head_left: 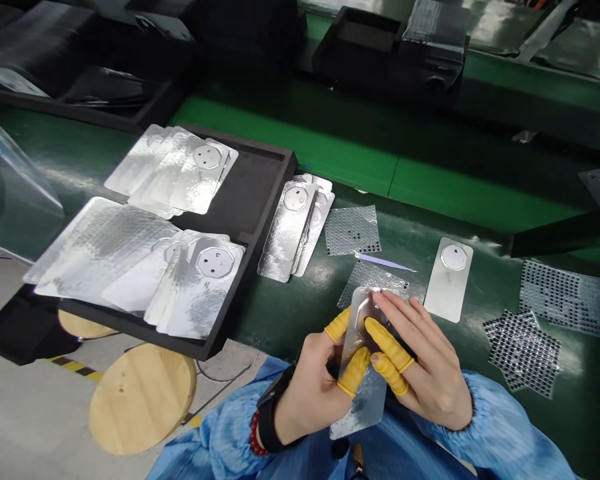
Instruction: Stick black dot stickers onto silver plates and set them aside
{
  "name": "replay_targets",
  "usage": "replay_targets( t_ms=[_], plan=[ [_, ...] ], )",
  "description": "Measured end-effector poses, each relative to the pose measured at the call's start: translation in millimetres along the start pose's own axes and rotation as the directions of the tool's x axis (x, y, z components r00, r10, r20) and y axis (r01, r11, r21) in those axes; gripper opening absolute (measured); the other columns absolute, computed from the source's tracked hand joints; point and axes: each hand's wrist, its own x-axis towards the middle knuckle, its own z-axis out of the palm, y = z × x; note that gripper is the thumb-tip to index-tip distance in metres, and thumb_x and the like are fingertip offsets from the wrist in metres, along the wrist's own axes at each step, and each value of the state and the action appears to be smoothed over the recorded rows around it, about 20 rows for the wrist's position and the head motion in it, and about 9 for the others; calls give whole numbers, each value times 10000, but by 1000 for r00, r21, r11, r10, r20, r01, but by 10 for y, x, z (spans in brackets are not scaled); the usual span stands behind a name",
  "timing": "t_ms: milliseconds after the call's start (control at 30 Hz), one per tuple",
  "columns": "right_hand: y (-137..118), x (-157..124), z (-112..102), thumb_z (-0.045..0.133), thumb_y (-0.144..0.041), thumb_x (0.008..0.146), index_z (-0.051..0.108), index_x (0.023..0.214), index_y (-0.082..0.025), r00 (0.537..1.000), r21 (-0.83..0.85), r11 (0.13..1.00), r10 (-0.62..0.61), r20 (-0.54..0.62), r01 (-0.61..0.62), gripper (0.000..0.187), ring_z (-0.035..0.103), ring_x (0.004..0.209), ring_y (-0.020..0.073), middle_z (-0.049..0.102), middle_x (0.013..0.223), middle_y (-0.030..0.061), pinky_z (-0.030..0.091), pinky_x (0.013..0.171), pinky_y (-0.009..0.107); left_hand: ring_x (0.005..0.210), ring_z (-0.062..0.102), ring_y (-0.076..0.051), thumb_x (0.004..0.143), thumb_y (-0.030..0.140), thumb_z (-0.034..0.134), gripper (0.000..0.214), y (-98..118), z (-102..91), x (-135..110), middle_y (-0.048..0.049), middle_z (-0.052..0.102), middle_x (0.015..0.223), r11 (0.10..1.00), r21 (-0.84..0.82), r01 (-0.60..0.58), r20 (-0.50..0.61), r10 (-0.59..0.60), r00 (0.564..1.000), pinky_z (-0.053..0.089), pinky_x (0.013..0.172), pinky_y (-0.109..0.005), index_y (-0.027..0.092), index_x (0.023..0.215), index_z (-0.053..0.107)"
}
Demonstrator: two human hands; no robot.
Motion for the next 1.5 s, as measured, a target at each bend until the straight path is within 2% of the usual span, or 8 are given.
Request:
replay_targets(
  t_ms=[267,433,567,767,1000,1200,1333,1500],
  plan=[
    [-15,36,-6,395,-214,1017,629,1005,-90,999,-62,998,-13,52,16,265,373,1342,323,518,1329,242,493,996,518,496,445,-97,743,190,673,321,-108,-55,-84,26,558,583,973,230,-7,-14,10,1000,422,480,-194,138,1060,679],
    [-11,-61,245,375,-216,1018,508,1312,-69,996,122,990,81,-45,-75,354,343,1361,336,391,1442,228,483,1004,556,450,394,-84,687,178,694,140,-167,-73,-92,46,514,522,949,314,2,-114,35,993,336,415,-186,169,826,687],
    [25,-131,398,371,-251,1028,446,1408,-215,971,353,918,223,-82,-181,389,382,1348,301,384,1478,114,456,1042,553,455,438,-89,668,189,726,105,-168,-53,-28,32,545,519,985,165,45,-87,-31,996,363,423,-181,158,749,667],
    [60,-113,393,379,-254,1034,529,1341,-263,931,521,823,341,-133,-227,342,405,1339,238,459,1434,28,408,1101,502,517,543,-105,707,307,782,384,-89,-1,71,-10,655,632,973,-182,142,-67,-156,986,494,537,-193,149,1043,680],
    [-9,-82,423,534,-32,914,589,1279,-266,868,555,794,437,-234,-250,437,394,1345,259,402,1472,22,381,1119,515,707,660,-172,748,432,745,396,-58,-50,161,-62,733,829,984,-153,89,-90,-103,991,558,661,-247,158,1029,694],
    [-51,-73,547,565,11,872,580,1288,-292,833,582,764,493,-251,-277,514,398,1341,252,403,1470,13,451,1071,447,623,620,-168,735,532,716,403,-89,-96,304,-45,691,642,994,-73,80,-164,-91,982,530,567,-239,129,761,730],
    [-57,-38,587,611,-118,906,455,1396,-325,785,767,558,608,-117,-317,554,372,1354,239,351,1502,13,414,1084,405,512,511,-125,687,588,718,485,-153,-101,327,-47,634,549,997,-17,75,-231,-77,970,453,485,-215,113,597,694],
    [17,-26,619,673,-220,898,477,1370,-362,738,930,234,673,56,-284,530,639,1078,193,552,1344,26,569,869,278,450,310,-67,686,713,617,644,-277,-50,303,2,429,441,994,44,96,-248,-82,965,285,427,-199,106,477,570]
  ],
)
